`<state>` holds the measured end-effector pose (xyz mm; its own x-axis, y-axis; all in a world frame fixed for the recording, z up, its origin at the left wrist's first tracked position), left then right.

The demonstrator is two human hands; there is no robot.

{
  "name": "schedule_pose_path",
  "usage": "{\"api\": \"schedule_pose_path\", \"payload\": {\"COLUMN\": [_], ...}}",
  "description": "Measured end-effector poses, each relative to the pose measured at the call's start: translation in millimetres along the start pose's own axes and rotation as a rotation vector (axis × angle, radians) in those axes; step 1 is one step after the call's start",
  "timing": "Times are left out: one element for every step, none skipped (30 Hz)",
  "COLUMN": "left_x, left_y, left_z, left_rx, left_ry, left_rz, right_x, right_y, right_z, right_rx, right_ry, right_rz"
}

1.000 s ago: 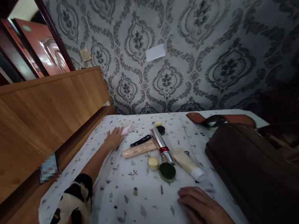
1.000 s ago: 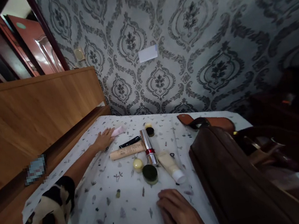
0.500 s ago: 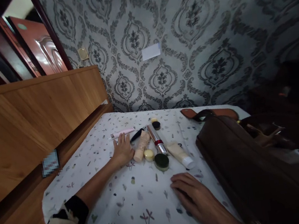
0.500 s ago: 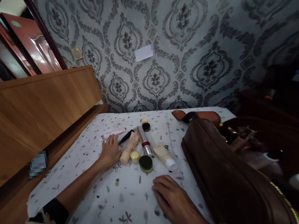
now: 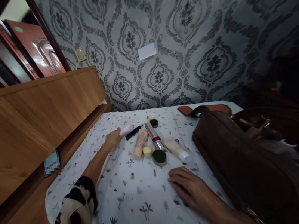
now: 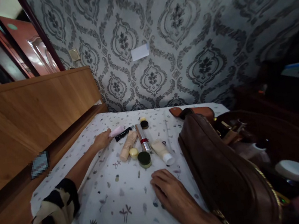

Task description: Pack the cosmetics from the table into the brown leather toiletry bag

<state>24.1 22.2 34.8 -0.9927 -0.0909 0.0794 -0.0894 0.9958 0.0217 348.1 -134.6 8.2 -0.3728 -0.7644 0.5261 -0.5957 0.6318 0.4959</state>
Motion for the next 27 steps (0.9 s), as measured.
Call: {"api": "schedule_pose_path", "payload": {"left_x": [2.8, 6.1, 9.7, 13.3, 16.8, 19.8, 22.3, 24.1, 25.1, 25.4, 24.9, 23.9, 22.4, 20.7, 18.9, 17.1, 15.2, 13.3, 11.1, 8.8, 6.3, 3.8, 1.6, -0.4, -2.1, -3.5, -4.9], "left_y": [-9.6, -19.3, -28.7, -37.6, -45.6, -52.4, -57.7, -61.6, -63.8, -64.5, -64.0, -62.5, -60.4, -58.1, -56.2, -55.0, -54.8, -55.9, -58.4, -62.5, -68.1, -75.1, -83.3, -92.5, -102.4, -112.8, -123.3], "left_z": [-2.3, -4.8, -7.6, -10.3, -12.9, -15.0, -16.6, -17.3, -17.0, -15.5, -12.7, -8.6, -3.5, 2.3, 8.3, 13.9, 18.6, 22.3, 24.9, 26.5, 27.5, 28.0, 28.3, 28.6, 29.0, 29.5, 30.3], "left_rx": [-0.001, -0.002, -0.002, -0.002, -0.002, -0.002, -0.005, -0.011, -0.019, -0.028, -0.036, -0.039, -0.035, -0.022, -0.004, 0.015, 0.031, 0.042, 0.047, 0.047, 0.042, 0.033, 0.021, 0.008, -0.005, -0.017, -0.026], "left_ry": [0.008, 0.018, 0.027, 0.035, 0.040, 0.040, 0.037, 0.030, 0.022, 0.013, 0.005, -0.004, -0.014, -0.026, -0.038, -0.052, -0.065, -0.079, -0.092, -0.106, -0.122, -0.137, -0.151, -0.163, -0.173, -0.181, -0.187], "left_rz": [0.009, 0.012, 0.011, 0.008, 0.005, 0.001, -0.006, -0.015, -0.028, -0.041, -0.055, -0.067, -0.079, -0.089, -0.097, -0.104, -0.107, -0.104, -0.095, -0.080, -0.062, -0.044, -0.027, -0.015, -0.007, -0.002, 0.004], "right_x": [-0.2, -0.3, -0.3, -0.3, -0.3, -0.3, -0.2, -0.2, -0.2, -0.2, -0.5, -0.9, -1.5, -2.0, -2.5, -2.9, -3.1, -3.1, -2.9, -2.7, -2.4, -2.0, -1.6, -0.9, -0.2, 0.6, 1.4], "right_y": [0.0, -0.1, -0.1, -0.2, -0.3, -0.5, -0.6, -0.7, -0.7, -0.8, -0.8, -0.8, -0.8, -0.8, -0.9, -0.9, -0.9, -1.0, -1.1, -1.3, -1.6, -2.0, -2.4, -2.9, -3.4, -3.8, -4.2], "right_z": [0.6, 1.2, 1.7, 2.1, 2.4, 2.6, 2.7, 2.8, 2.9, 3.1, 3.3, 3.6, 4.0, 4.4, 4.7, 5.0, 5.3, 5.6, 6.0, 6.3, 6.7, 6.9, 7.1, 7.2, 7.3, 7.5, 7.7], "right_rx": [-0.003, -0.008, -0.012, -0.012, -0.012, -0.010, -0.007, -0.003, 0.000, 0.001, 0.001, 0.003, 0.004, 0.004, 0.005, 0.007, 0.009, 0.012, 0.017, 0.022, 0.027, 0.028, 0.027, 0.026, 0.024, 0.023, 0.025], "right_ry": [0.002, 0.006, 0.010, 0.013, 0.013, 0.009, 0.002, -0.006, -0.012, -0.015, -0.015, -0.012, -0.008, -0.006, -0.005, -0.004, -0.004, -0.004, -0.007, -0.011, -0.015, -0.021, -0.024, -0.027, -0.032, -0.037, -0.044], "right_rz": [-0.008, -0.015, -0.020, -0.021, -0.017, -0.013, -0.008, -0.005, -0.004, -0.006, -0.007, -0.007, -0.007, -0.008, -0.009, -0.010, -0.013, -0.016, -0.018, -0.019, -0.017, -0.014, -0.012, -0.012, -0.013, -0.014, -0.014]}}
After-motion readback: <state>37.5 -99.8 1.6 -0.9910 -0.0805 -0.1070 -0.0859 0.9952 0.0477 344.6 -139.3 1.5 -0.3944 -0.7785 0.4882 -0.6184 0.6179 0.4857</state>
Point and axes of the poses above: each hand's wrist, its own y-axis towards the middle knuckle, its own z-axis out of the palm, x = y × z, the point moved 4 cm from there along y, towards the middle knuckle, and after that the axes turned 3 degrees about y, right-handed, at the moved point
